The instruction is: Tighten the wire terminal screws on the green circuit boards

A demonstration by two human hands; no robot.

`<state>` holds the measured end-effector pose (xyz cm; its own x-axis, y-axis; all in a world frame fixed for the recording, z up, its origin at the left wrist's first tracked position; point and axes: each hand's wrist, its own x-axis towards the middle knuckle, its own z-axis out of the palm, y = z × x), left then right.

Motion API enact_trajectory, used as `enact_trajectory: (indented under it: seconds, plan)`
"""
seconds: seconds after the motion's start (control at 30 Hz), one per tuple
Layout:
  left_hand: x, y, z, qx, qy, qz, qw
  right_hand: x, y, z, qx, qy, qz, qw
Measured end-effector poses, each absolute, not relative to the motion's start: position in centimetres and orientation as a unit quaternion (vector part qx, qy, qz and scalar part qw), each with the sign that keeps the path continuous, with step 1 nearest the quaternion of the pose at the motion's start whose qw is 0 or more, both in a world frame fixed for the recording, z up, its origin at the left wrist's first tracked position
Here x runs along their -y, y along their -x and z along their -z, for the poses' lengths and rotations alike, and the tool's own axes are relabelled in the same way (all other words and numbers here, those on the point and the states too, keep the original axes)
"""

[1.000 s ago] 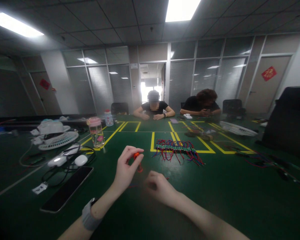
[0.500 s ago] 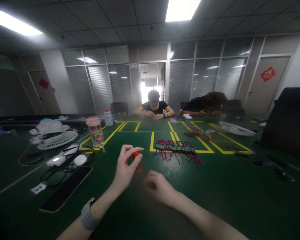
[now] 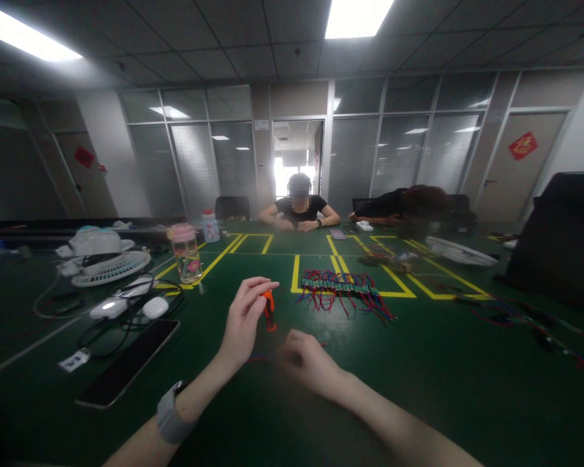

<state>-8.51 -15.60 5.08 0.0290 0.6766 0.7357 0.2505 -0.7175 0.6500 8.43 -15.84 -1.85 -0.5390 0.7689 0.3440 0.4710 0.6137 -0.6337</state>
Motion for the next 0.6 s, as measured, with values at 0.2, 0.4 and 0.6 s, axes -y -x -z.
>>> enact_trajectory:
  seconds: [0.2, 0.4, 0.6]
  plan:
    - [15.46, 8.36, -5.07, -0.329, -0.684, -0.617, 0.209, 15.74, -8.48, 2.16, 0.844, 0.368, -0.242, 0.306]
    - [15.55, 8.41, -5.01, -0.355, -0.685, -0.616, 0.161, 15.62, -8.54, 2.24, 0.841, 0.372, -0.245, 0.308]
    - [15.44, 8.19, -4.69, -0.315, -0.668, -0.619, 0.266, 15.80, -8.52, 2.05, 0.843, 0.366, -0.244, 0.309]
